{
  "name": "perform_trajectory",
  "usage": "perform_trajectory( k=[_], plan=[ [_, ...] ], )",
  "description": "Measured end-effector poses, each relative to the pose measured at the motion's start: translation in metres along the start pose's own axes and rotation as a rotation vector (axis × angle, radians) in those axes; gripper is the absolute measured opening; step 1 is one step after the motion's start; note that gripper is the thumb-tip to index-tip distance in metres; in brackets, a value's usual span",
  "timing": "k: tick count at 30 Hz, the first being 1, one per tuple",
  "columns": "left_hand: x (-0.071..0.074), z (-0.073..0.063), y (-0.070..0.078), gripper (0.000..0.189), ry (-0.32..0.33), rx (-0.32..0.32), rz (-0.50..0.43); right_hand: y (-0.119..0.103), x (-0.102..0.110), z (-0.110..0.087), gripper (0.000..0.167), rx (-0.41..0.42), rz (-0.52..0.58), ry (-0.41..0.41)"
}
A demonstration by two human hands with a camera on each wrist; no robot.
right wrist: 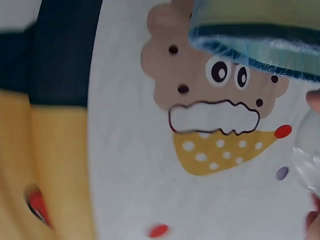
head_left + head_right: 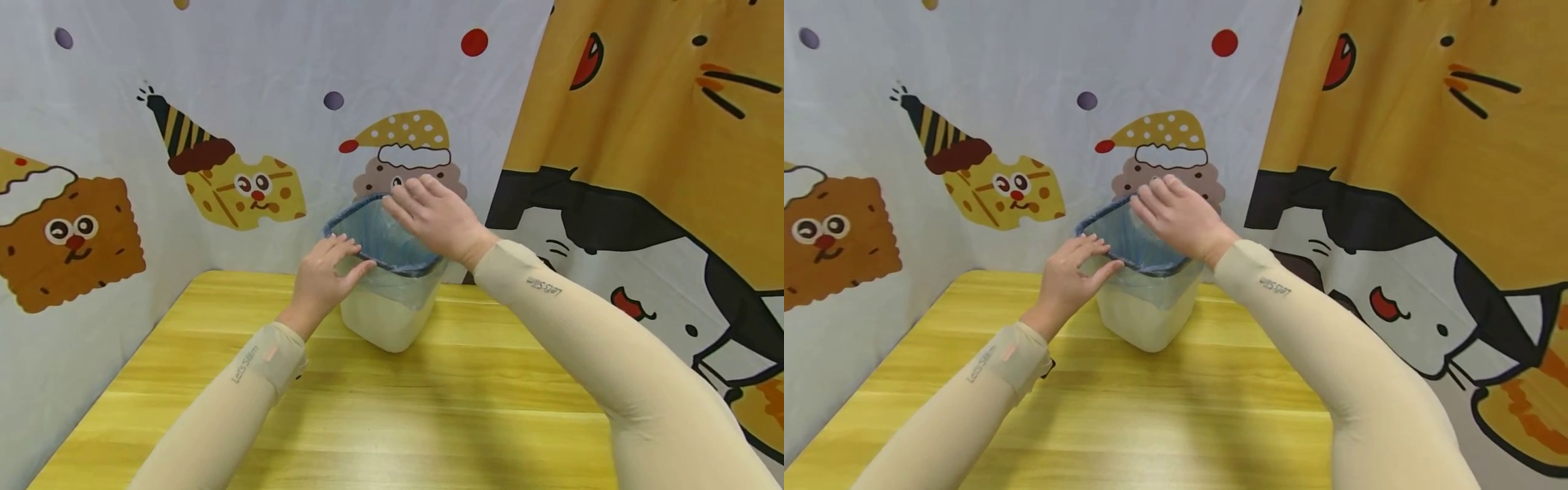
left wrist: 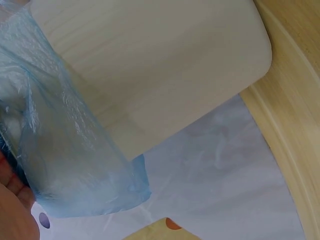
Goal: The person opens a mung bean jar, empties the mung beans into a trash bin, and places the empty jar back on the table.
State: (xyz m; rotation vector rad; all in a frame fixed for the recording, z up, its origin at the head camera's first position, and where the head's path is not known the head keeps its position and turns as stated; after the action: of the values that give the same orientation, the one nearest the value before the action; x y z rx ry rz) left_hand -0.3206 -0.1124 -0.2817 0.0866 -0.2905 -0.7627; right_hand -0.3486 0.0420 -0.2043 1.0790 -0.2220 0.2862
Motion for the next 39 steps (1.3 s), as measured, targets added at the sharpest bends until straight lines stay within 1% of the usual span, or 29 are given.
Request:
perform_trajectory(
  k=[1, 2, 4, 6, 8, 9, 10, 11, 12, 14, 17, 19, 21, 23, 25, 27, 29, 32, 34, 36, 39],
  plan=[
    [0.0, -0.001, -0.001, 0.042, 0.001, 0.003, -0.001, 0.009, -0.001, -0.004, 0.049, -0.105, 0.049, -0.026],
    [0.0, -0.002, -0.001, 0.042, 0.001, 0.005, -0.003, 0.02, -0.004, -0.011, 0.054, -0.229, 0.108, -0.059],
    [0.0, -0.003, -0.002, 0.043, 0.002, 0.007, -0.01, 0.042, -0.008, -0.031, 0.066, -0.516, 0.248, -0.121],
    [0.0, -0.004, -0.002, 0.042, 0.007, 0.007, -0.014, 0.06, -0.013, -0.06, 0.081, -0.818, 0.401, -0.167],
    [0.0, -0.004, -0.002, 0.042, 0.011, 0.003, -0.014, 0.071, -0.017, -0.093, 0.089, -1.089, 0.552, -0.184],
    [0.001, -0.004, -0.002, 0.042, 0.013, 0.005, -0.013, 0.074, -0.018, -0.109, 0.09, -1.2, 0.617, -0.179],
    [0.0, -0.003, -0.001, 0.042, 0.01, 0.005, -0.011, 0.076, -0.018, -0.125, 0.091, -1.291, 0.669, -0.17],
    [0.0, -0.003, 0.0, 0.042, 0.006, 0.006, -0.012, 0.077, -0.017, -0.14, 0.091, -1.364, 0.707, -0.163],
    [0.0, -0.002, 0.001, 0.042, -0.001, 0.008, -0.014, 0.078, -0.017, -0.153, 0.091, -1.419, 0.736, -0.163],
    [0.0, -0.003, 0.002, 0.042, -0.028, 0.018, -0.022, 0.077, -0.015, -0.178, 0.093, -1.484, 0.755, -0.184],
    [0.002, -0.006, 0.001, 0.047, -0.081, 0.041, -0.029, 0.072, -0.015, -0.209, 0.094, -1.525, 0.758, -0.233],
    [0.008, -0.012, -0.001, 0.053, -0.106, 0.066, -0.028, 0.067, -0.017, -0.23, 0.098, -1.548, 0.769, -0.27],
    [0.016, -0.021, -0.006, 0.059, -0.123, 0.103, -0.02, 0.06, -0.023, -0.253, 0.101, -1.588, 0.786, -0.304],
    [0.026, -0.032, -0.012, 0.061, -0.141, 0.157, -0.008, 0.053, -0.029, -0.276, 0.105, -1.639, 0.818, -0.325],
    [0.035, -0.047, -0.019, 0.058, -0.189, 0.227, 0.005, 0.044, -0.037, -0.299, 0.106, -1.71, 0.861, -0.332],
    [0.042, -0.066, -0.026, 0.055, -0.267, 0.292, 0.026, 0.032, -0.045, -0.318, 0.103, -1.779, 0.897, -0.331],
    [0.049, -0.086, -0.032, 0.053, -0.357, 0.341, 0.05, 0.018, -0.053, -0.336, 0.102, -1.836, 0.92, -0.341],
    [0.057, -0.114, -0.034, 0.055, -0.482, 0.388, 0.082, -0.004, -0.064, -0.355, 0.104, -1.881, 0.92, -0.39],
    [0.062, -0.127, -0.033, 0.056, -0.53, 0.401, 0.099, -0.018, -0.072, -0.363, 0.107, -1.888, 0.919, -0.43],
    [0.065, -0.136, -0.031, 0.056, -0.562, 0.413, 0.114, -0.03, -0.08, -0.367, 0.108, -1.882, 0.914, -0.473],
    [0.066, -0.142, -0.028, 0.055, -0.576, 0.406, 0.127, -0.045, -0.09, -0.368, 0.105, -1.844, 0.909, -0.54]
  ],
)
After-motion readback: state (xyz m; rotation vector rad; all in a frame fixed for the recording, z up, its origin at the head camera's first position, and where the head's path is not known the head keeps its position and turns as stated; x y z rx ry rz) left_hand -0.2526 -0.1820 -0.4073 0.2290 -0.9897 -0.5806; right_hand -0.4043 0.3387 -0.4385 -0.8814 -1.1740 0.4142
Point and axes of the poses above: each hand's wrist, its own z-axis towards the middle knuckle, its own x-axis out of the back of the hand, y = z × x, the point moved 9 cm from there along z, towards the middle knuckle, and after that the axes turned 12 degrees about y, right-handed, at the moved point
